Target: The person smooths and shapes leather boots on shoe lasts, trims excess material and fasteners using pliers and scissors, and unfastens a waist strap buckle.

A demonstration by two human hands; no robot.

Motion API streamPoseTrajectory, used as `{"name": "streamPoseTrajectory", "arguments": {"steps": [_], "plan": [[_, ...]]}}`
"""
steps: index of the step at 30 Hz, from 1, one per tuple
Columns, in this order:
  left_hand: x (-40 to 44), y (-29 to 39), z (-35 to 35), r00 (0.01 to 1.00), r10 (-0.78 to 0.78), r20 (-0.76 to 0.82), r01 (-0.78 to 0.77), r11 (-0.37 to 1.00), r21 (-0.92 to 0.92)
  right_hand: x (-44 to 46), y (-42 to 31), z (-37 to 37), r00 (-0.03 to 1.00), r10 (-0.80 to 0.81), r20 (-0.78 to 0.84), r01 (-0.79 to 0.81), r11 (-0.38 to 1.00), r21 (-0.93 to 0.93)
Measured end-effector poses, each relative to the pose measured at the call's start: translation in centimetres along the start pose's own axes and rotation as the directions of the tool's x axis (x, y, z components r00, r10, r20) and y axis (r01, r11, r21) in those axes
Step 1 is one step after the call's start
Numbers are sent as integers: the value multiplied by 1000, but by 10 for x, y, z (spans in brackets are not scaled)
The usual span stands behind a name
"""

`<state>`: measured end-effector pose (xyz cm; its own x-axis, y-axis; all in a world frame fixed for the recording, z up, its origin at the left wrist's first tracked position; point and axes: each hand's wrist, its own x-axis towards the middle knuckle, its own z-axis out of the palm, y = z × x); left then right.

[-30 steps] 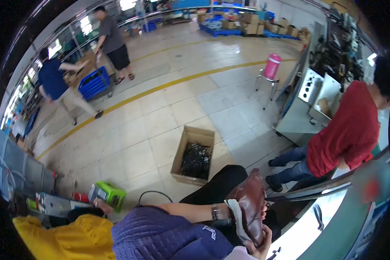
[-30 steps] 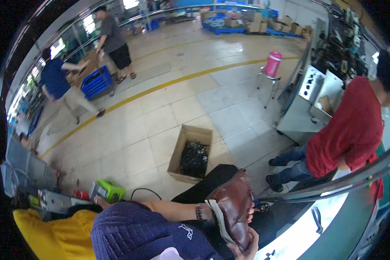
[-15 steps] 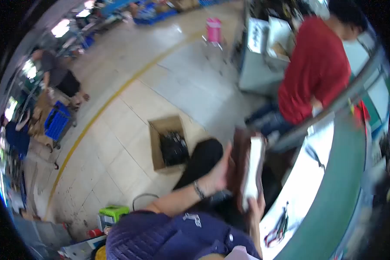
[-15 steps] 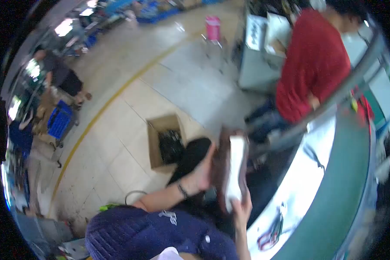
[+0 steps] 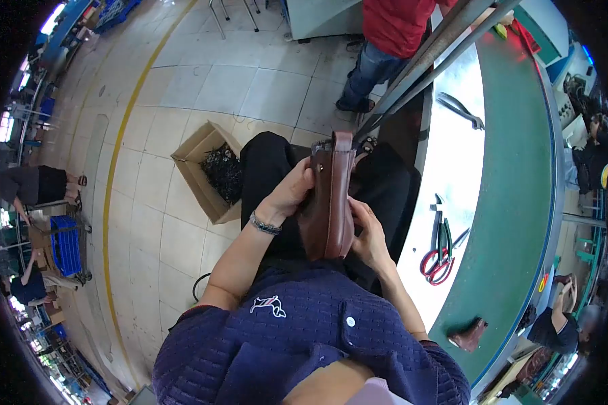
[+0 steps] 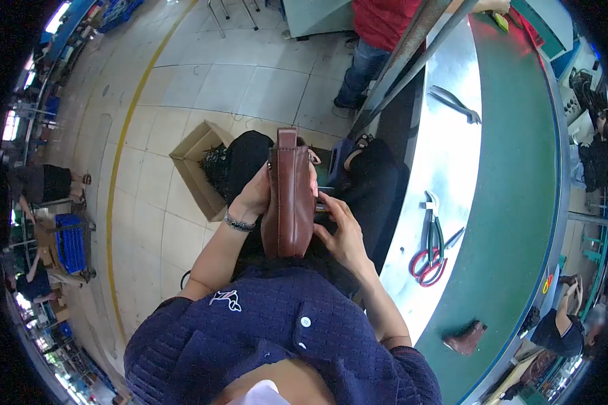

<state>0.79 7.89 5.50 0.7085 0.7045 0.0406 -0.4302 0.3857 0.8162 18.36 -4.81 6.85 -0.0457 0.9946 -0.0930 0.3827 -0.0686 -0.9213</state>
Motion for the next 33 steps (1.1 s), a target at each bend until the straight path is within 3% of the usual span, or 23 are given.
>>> {"name": "streamPoseTrajectory", "arguments": {"steps": [7,10,11,14,16,19,21,22,23,24,26,28,29,30,31,33], "plan": [[-4,8,0,1000,6,6,-6,998,60,8,-2,-2,999,-23,-33,21,999,-33],[1,46,16,1000,26,16,-29,970,239,9,-8,-8,995,-75,-64,66,989,-129],[2,58,19,998,-53,20,46,969,243,11,-11,-9,993,-93,-74,79,982,-174],[4,78,23,989,15,145,-77,900,430,10,-12,-11,997,-2,-72,-7,993,-120],[3,82,19,985,11,174,-103,842,529,8,-3,-10,993,-113,-48,104,981,-162],[4,87,19,976,33,216,-163,766,622,8,-2,-8,993,-117,-26,114,987,-116],[3,83,21,983,17,182,-107,859,500,12,-7,-8,991,-130,-34,125,986,-112],[4,79,23,984,4,177,-82,898,433,14,-1,-7,1000,-24,17,25,999,-21],[7,71,22,984,-3,178,-50,956,289,16,-7,-9,994,-109,-9,108,992,-67],[3,65,26,986,71,151,-125,912,391,18,-15,-10,981,-192,-40,185,975,-124],[6,53,36,986,45,163,-42,999,-24,24,-23,-15,964,-265,6,262,950,-169],[28,33,29,925,161,344,-35,938,-345,29,-15,-23,914,-406,-2,405,911,-76],[42,18,25,859,276,430,-29,867,-498,27,-17,-29,924,-382,8,381,923,46],[47,18,22,859,227,459,81,825,-560,24,-19,-33,931,-365,27,355,919,170],[44,16,28,923,147,356,99,804,-587,17,-21,-36,978,-147,151,99,953,285],[38,17,39,982,-51,182,148,807,-572,6,-26,-38,992,-16,122,-41,893,449]]}}
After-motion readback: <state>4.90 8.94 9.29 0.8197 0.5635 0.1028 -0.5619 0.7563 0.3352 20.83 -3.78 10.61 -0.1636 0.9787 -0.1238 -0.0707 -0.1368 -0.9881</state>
